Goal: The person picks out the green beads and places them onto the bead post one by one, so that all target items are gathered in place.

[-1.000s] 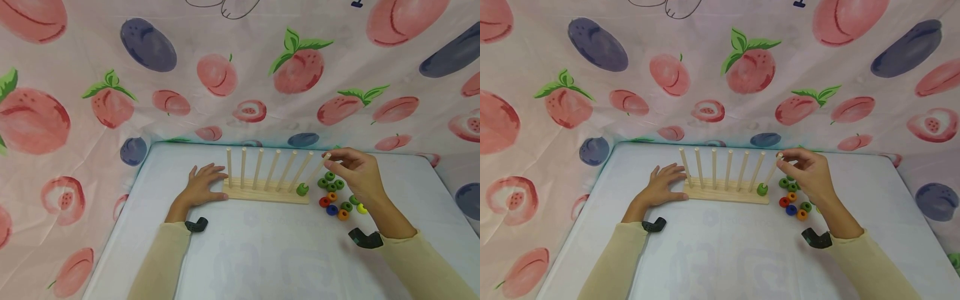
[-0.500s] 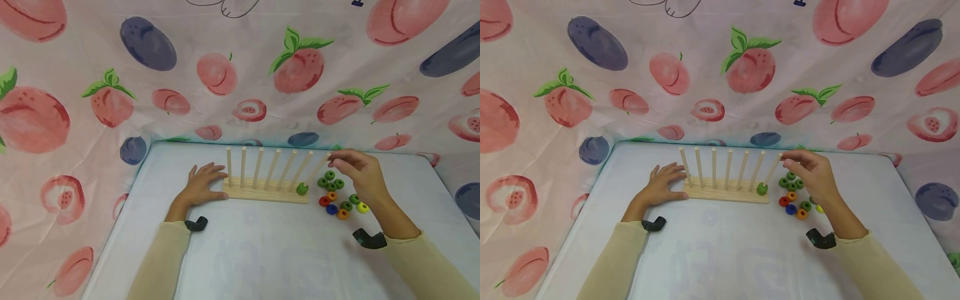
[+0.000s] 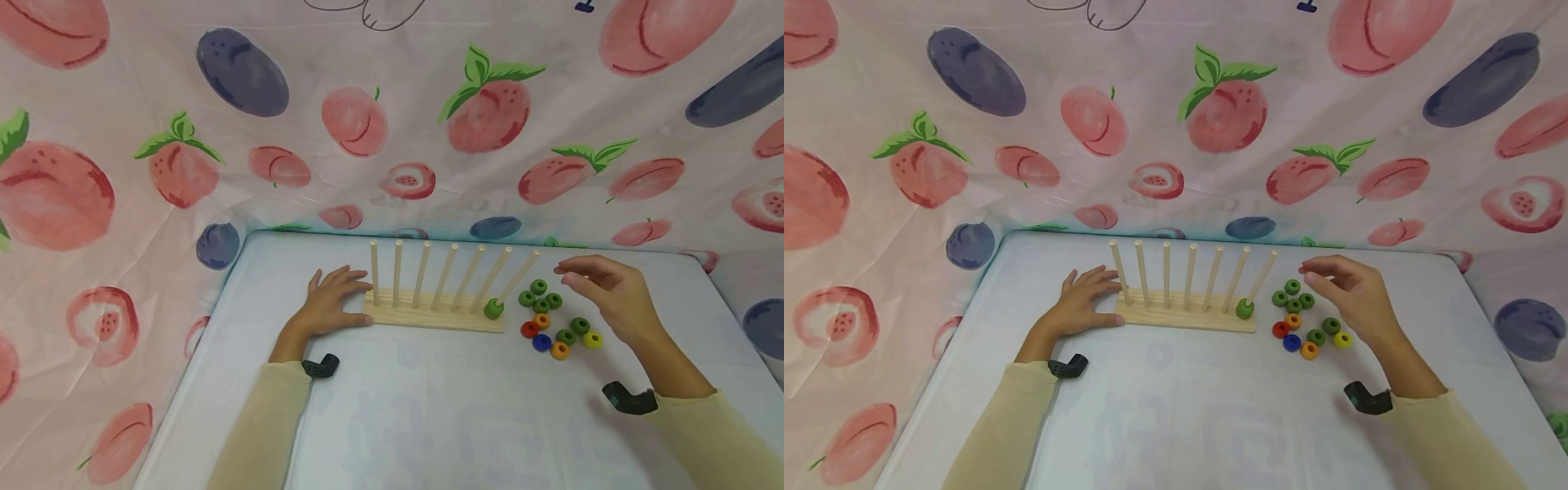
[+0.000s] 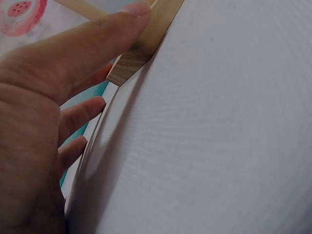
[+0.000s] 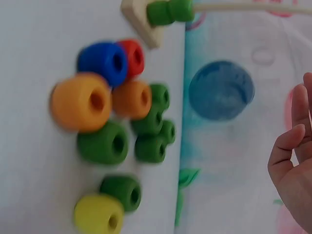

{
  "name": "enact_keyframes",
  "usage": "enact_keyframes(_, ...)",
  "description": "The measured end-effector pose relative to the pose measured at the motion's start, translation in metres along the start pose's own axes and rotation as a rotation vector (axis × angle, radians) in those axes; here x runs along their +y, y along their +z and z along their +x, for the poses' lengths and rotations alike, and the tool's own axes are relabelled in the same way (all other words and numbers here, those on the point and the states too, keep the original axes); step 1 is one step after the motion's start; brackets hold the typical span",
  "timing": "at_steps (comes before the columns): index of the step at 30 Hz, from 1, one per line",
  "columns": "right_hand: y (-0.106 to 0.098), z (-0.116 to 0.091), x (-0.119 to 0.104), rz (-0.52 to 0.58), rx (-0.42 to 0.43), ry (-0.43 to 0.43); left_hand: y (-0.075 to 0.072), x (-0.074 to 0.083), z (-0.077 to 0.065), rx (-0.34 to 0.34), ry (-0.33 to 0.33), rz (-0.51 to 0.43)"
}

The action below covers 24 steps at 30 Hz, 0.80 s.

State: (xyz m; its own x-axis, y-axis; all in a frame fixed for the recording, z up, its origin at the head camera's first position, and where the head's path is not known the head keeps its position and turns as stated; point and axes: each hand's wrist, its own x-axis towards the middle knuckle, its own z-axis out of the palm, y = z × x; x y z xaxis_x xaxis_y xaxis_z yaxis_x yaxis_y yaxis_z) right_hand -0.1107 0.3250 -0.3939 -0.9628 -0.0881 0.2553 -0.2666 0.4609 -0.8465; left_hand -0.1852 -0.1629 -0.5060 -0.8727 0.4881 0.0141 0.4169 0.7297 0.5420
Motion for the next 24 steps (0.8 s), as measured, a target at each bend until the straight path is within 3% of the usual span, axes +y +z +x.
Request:
enact_keyframes(5,-0.013,-0.007,0.018,-0.118,0.014,0.092,0.000,0.000,0.000,0.000,0.007,0.009)
enact_keyframes(10,-0.024,-0.013,0.033,-0.223,-0.026,0.163,0.000,-0.001,0.000,-0.006,0.003,0.010)
enact_keyframes(24,-0.041,-0.022,0.064,-0.407,-0.253,0.276,0.001,0.000,0.000,0.001,0.003,0.007)
